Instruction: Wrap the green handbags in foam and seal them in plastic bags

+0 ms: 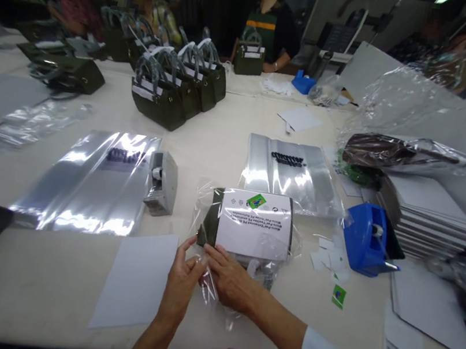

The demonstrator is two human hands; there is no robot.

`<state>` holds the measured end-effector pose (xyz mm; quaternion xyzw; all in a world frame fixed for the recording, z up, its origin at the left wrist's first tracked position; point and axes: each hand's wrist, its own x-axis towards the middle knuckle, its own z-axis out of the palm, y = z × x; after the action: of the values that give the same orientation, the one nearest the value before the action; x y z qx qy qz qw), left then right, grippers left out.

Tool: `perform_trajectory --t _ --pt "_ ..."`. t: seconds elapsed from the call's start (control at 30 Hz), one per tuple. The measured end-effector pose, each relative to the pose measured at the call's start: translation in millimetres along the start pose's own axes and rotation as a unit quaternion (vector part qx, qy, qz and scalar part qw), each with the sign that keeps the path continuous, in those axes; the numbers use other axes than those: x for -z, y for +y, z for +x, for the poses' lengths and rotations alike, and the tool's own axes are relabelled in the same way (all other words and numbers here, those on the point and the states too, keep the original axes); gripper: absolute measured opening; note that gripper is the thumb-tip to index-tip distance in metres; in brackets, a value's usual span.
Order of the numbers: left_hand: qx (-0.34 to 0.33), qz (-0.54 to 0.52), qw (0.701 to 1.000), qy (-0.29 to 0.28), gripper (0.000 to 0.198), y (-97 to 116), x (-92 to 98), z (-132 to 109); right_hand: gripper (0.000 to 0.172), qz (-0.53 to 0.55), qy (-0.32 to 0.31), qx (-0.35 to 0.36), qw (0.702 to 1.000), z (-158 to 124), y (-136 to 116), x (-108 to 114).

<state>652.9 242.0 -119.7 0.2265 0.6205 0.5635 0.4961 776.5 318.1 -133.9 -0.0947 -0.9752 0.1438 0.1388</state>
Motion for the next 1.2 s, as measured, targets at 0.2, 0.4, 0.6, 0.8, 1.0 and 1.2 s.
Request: perform_trajectory --t 0.2,0.4,0.6,0.8,1.0,1.2 --pt "-0.037 0.063 0.993 -0.092 0.026 13 20.5 -6 0.056 0.029 0.107 -0.151 0.982 -16 -43 38" --pt "-0.197 0.224 0.945 -0.132 0.034 11 22.0 0 0.025 -0.068 0.194 -0.200 0.958 -20 -39 39" --pt "-0.457 0.429 0.771 -0.118 0.010 28 16.8 37 0.018 -0.041 0.209 -0.211 0.954 -16 -10 45" --pt "-0.505 0.508 0.679 -0.161 0.018 35 -5.9 79 0.023 0.065 0.165 -0.334 0.926 -3 27 39" --pt "-0.489 0.557 0.662 -0.108 0.030 28 -25.3 100 0.032 0.085 0.160 -0.396 0.900 3 47 31" --pt "-0.492 0.568 0.646 -0.137 0.017 44 -26.4 101 0.034 0.099 0.166 -0.424 0.885 4 58 26"
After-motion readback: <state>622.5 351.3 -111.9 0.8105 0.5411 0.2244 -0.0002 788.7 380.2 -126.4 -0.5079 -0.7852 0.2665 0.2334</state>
